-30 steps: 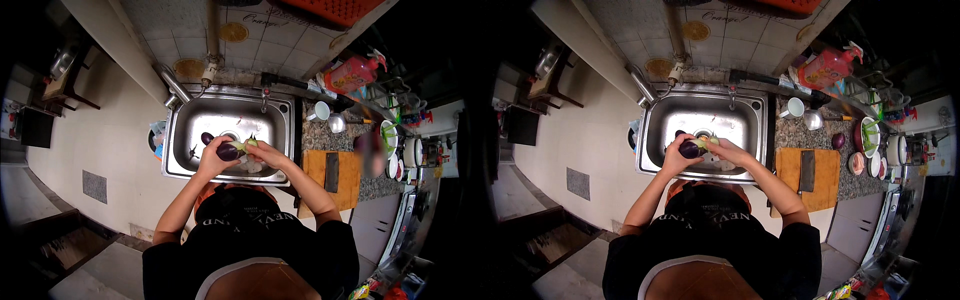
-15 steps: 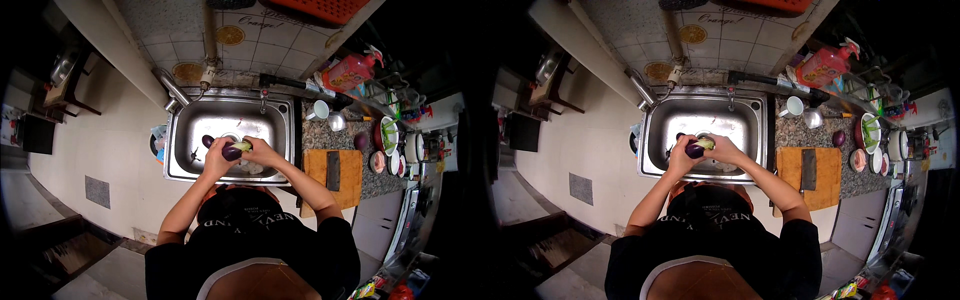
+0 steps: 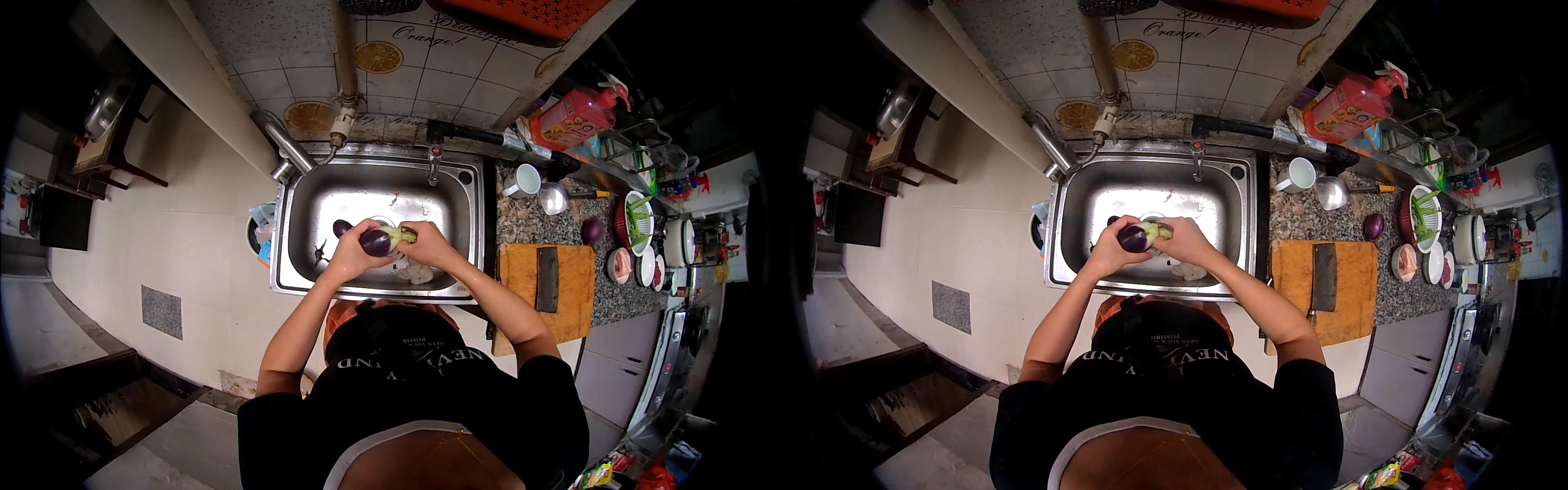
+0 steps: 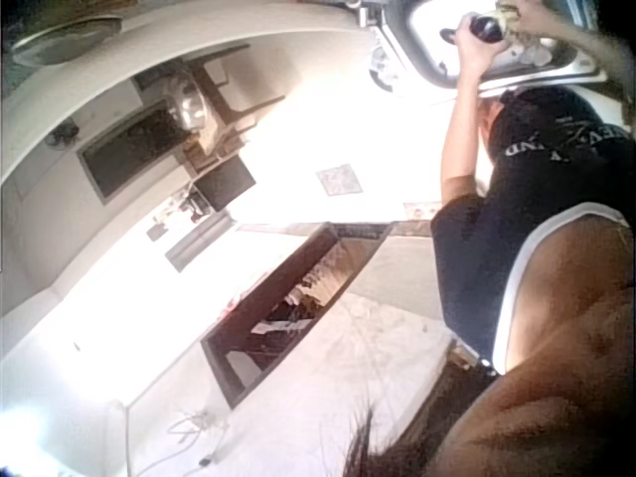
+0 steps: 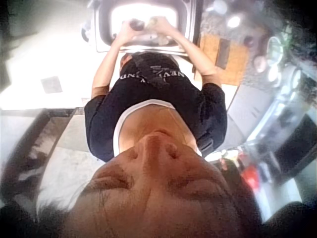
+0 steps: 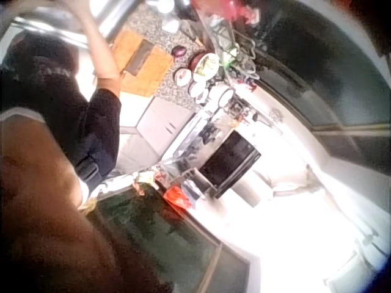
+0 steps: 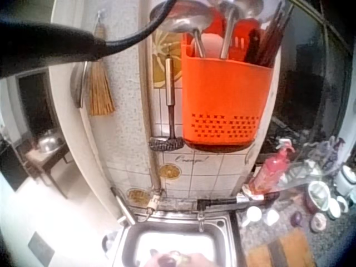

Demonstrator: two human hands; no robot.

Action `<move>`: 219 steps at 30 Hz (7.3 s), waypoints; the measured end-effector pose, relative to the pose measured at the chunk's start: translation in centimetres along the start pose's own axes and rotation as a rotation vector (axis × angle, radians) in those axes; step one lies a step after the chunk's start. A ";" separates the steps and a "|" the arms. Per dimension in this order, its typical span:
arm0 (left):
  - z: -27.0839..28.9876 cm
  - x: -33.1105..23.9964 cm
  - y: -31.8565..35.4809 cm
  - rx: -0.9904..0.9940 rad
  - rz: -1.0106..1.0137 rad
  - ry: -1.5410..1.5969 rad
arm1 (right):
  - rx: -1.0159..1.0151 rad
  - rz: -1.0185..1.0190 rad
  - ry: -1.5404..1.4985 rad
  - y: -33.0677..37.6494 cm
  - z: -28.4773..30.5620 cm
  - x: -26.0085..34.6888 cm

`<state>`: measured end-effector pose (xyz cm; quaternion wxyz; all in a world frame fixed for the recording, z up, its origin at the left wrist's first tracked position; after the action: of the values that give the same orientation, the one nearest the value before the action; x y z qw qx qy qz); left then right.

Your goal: The person adds powder to a bowl of sliced meat using a spoon, pours liquid from a bottle, and mixes the contents by hand. The person then rinses eggplants under running water in a sink and removes their stems by hand.

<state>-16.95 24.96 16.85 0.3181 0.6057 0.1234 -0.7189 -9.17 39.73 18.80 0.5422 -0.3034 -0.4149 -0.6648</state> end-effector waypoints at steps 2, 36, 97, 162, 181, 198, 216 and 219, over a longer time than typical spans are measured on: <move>0.2 0.6 -0.4 0.102 0.094 0.187 | 0.023 -0.005 -0.011 -0.2 -0.1 -0.9; -2.7 6.0 -2.6 0.265 0.385 0.823 | -0.566 0.134 0.025 -0.8 -5.6 -6.6; -0.5 1.4 -0.3 0.089 0.241 0.824 | -0.631 0.218 -0.102 0.4 -1.9 2.0; -2.8 1.3 1.3 0.771 0.365 1.270 | -0.062 0.077 -0.671 4.3 -0.1 3.4; -0.9 -1.0 1.4 0.254 0.088 0.601 | -0.209 0.064 -0.505 3.6 -0.3 2.8; -1.7 -0.3 2.6 0.582 0.303 0.925 | 0.092 0.006 -0.898 4.2 -1.2 1.9; -0.3 -3.4 2.2 -0.117 -0.203 0.083 | -0.568 0.263 0.015 3.9 -1.1 4.6; -0.4 -3.2 2.3 -0.241 -0.226 -0.002 | -0.576 0.250 -0.002 4.1 -1.2 5.0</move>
<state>-15.01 24.40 20.28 0.3057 0.5447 0.2756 -0.7307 -6.24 36.06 23.42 0.5112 -0.4936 -0.1694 -0.6829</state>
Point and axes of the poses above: each hand's wrist, its own y-axis away from the middle knuckle, its own z-axis out of the back of the hand, x = y × z, the point moved 2 cm from there along -y, towards the middle knuckle, and after that the axes turned 5 degrees about z, right-handed, at the moved point
